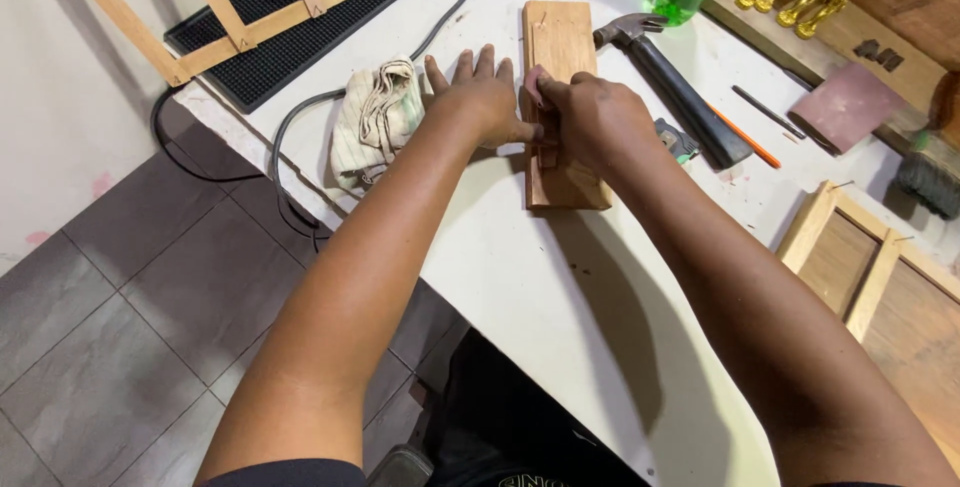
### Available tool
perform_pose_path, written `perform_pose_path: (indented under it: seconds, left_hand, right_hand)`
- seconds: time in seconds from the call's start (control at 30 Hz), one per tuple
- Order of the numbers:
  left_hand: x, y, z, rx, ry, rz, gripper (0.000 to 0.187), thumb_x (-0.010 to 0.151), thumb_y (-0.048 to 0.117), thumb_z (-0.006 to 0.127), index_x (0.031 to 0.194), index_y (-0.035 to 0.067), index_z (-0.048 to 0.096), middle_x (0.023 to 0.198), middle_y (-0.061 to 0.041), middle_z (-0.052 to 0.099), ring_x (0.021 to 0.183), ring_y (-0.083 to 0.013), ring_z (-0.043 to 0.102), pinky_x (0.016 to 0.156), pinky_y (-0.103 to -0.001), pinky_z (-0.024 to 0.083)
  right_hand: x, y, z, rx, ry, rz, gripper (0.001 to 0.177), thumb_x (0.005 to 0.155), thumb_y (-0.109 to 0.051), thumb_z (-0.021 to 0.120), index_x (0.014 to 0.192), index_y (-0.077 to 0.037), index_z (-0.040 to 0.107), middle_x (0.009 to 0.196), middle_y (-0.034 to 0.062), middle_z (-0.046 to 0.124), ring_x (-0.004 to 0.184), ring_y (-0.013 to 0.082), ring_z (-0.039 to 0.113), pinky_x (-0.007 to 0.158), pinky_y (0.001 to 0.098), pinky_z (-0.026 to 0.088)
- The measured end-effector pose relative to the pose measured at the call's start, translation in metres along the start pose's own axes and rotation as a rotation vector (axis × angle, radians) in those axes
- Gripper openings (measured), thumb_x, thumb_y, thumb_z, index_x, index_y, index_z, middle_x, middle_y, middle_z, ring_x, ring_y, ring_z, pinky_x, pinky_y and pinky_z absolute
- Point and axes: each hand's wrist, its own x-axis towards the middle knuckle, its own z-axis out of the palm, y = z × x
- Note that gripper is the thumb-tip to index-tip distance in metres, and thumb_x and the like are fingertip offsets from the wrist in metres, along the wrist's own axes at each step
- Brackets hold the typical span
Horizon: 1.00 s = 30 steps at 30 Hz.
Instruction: The person sorts through thin wooden strips on the workbench, then sands a small wooden board by hand using a sanding block, rubbing its surface and edges. They then place the board on a wooden frame and measure the frame with a tape measure.
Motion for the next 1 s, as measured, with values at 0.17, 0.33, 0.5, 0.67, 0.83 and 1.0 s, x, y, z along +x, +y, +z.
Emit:
perform_pose_path:
  seconds: [0.17, 0.33, 0.5, 0.67, 0.83, 1.0]
  left_hand:
    - [-0.016, 0.001, -0.013, -0.004, -0.002, 0.045, 0.130, 0.074, 0.083, 0.068, 0.164, 0.009, 0.011, 0.172, -0.019, -0.001, 0.159, -0.0388, -0.004, 0.119, -0.073, -0.008]
    - [-0.014, 0.002, -0.011, -0.017, 0.012, 0.044, 0.137, 0.066, 0.089, 0.066, 0.164, 0.009, 0.013, 0.172, -0.019, 0.000, 0.158, -0.0396, -0.004, 0.119, -0.072, -0.008]
    - [-0.004, 0.002, -0.003, -0.023, 0.027, -0.001, 0.132, 0.068, 0.079, 0.075, 0.164, 0.014, 0.013, 0.173, -0.013, 0.000, 0.159, -0.0355, -0.002, 0.118, -0.073, -0.008]
    - [-0.008, 0.005, -0.008, -0.005, 0.009, -0.019, 0.131, 0.070, 0.081, 0.072, 0.165, 0.015, 0.011, 0.174, -0.012, 0.000, 0.159, -0.0346, -0.002, 0.119, -0.074, -0.007]
    - [-0.014, 0.005, -0.009, 0.021, -0.038, -0.022, 0.132, 0.071, 0.085, 0.069, 0.166, 0.015, 0.009, 0.173, -0.012, -0.002, 0.160, -0.0344, -0.002, 0.120, -0.074, -0.006]
    - [-0.016, 0.000, -0.014, 0.004, -0.001, 0.034, 0.128, 0.075, 0.082, 0.067, 0.164, 0.012, 0.009, 0.172, -0.014, -0.001, 0.159, -0.0351, -0.002, 0.120, -0.071, -0.006]
  right_hand:
    - [0.069, 0.036, 0.041, -0.042, 0.100, -0.017, 0.044, 0.094, -0.011, 0.064, 0.137, -0.022, 0.067, 0.094, 0.0177, 0.070, 0.082, 0.0379, 0.072, 0.070, 0.0499, 0.057]
    - [0.072, 0.045, 0.047, -0.109, 0.189, -0.097, 0.047, 0.088, -0.013, 0.070, 0.134, -0.021, 0.069, 0.097, 0.0162, 0.071, 0.085, 0.0386, 0.072, 0.072, 0.0482, 0.057]
    - [0.017, 0.017, 0.017, -0.046, 0.018, -0.063, 0.054, 0.079, -0.019, 0.075, 0.132, -0.017, 0.066, 0.094, 0.0169, 0.069, 0.087, 0.0396, 0.070, 0.074, 0.0483, 0.057]
    - [-0.029, 0.005, 0.002, 0.049, 0.012, -0.063, 0.041, 0.095, -0.019, 0.064, 0.136, -0.022, 0.066, 0.094, 0.0161, 0.069, 0.086, 0.0389, 0.071, 0.072, 0.0497, 0.056]
    - [-0.018, -0.002, 0.000, 0.033, -0.029, -0.023, 0.035, 0.098, -0.023, 0.060, 0.132, -0.022, 0.068, 0.093, 0.0173, 0.068, 0.085, 0.0390, 0.071, 0.073, 0.0501, 0.056]
    - [0.053, 0.027, 0.027, -0.010, 0.079, -0.013, 0.031, 0.100, -0.019, 0.059, 0.128, -0.020, 0.072, 0.097, 0.0203, 0.070, 0.089, 0.0419, 0.070, 0.075, 0.0522, 0.055]
